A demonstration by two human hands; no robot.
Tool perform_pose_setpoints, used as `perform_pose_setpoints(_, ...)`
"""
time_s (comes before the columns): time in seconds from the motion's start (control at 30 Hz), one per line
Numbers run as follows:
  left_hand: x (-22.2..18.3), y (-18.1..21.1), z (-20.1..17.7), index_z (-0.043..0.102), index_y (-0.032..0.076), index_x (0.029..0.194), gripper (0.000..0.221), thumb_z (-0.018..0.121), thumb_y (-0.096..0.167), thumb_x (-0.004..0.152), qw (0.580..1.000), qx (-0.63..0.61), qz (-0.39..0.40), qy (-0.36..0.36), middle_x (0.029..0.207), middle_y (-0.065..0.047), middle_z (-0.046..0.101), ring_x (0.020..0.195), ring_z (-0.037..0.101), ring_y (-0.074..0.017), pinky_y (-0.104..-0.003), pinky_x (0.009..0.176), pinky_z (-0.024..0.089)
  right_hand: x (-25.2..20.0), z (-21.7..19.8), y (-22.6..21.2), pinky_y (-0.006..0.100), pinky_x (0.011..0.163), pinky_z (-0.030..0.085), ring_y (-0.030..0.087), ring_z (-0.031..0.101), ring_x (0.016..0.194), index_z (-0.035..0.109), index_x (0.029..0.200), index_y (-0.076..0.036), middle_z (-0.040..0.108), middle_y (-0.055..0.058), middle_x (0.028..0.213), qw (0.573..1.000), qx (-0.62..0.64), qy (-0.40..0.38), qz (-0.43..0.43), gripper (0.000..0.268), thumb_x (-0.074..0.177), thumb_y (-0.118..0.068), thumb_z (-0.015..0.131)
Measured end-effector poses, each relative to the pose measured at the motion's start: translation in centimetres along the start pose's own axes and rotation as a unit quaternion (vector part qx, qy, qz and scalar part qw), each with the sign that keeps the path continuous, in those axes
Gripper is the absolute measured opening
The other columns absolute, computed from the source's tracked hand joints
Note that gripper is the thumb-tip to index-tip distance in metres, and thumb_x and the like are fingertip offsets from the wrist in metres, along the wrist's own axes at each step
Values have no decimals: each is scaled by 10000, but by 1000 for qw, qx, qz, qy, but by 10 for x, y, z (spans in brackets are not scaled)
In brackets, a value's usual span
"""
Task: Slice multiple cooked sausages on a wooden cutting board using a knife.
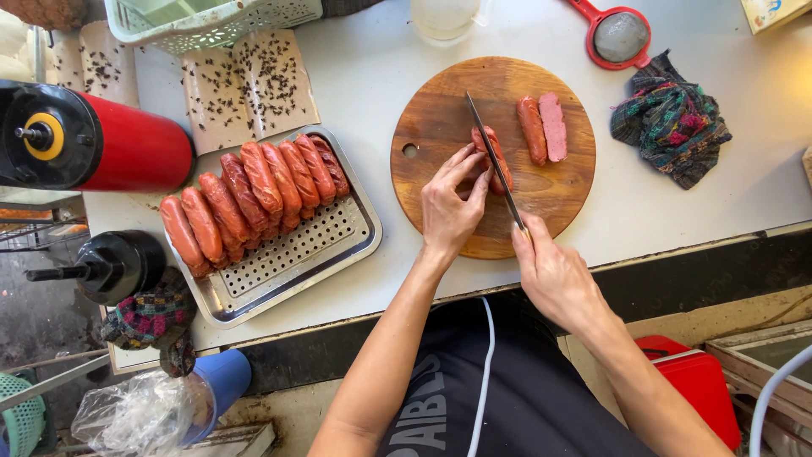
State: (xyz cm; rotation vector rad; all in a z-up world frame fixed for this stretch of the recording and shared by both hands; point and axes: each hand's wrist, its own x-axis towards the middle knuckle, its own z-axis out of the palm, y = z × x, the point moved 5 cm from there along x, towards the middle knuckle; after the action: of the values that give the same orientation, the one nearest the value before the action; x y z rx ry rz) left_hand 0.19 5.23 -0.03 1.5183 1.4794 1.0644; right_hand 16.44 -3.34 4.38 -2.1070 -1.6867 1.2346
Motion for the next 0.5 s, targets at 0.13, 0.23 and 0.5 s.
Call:
perform_pose_setpoints(0.13,1,13,-6,643,20,1218,348,752,76,892,997,-55,-43,17,1300,-135,644,959,777,-212,-291,729,693,-42,2,24,589,727,536,529,688,814,482,1430,-150,703,304,806,999,12,-22,31,478,1033,-401,393)
perform_pose_setpoints(0.23,1,14,-8,563,15,1222,446,743,31,814,996,-41,-62,44,1251,-151,576,850,757,-209,-283,647,689,-52,-7,29,575,717,541,505,713,775,494,1437,-172,710,292,768,995,19,-43,88,491,1025,-418,389)
perform_pose_setpoints(0.5,-4,7,-16,619,39,1253,402,759,116,884,995,-76,-57,20,1199,-127,700,961,759,-197,-290,757,667,-47,-5,34,559,717,537,504,702,814,506,1462,-167,709,299,780,999,2,-7,44,504,1039,-424,408)
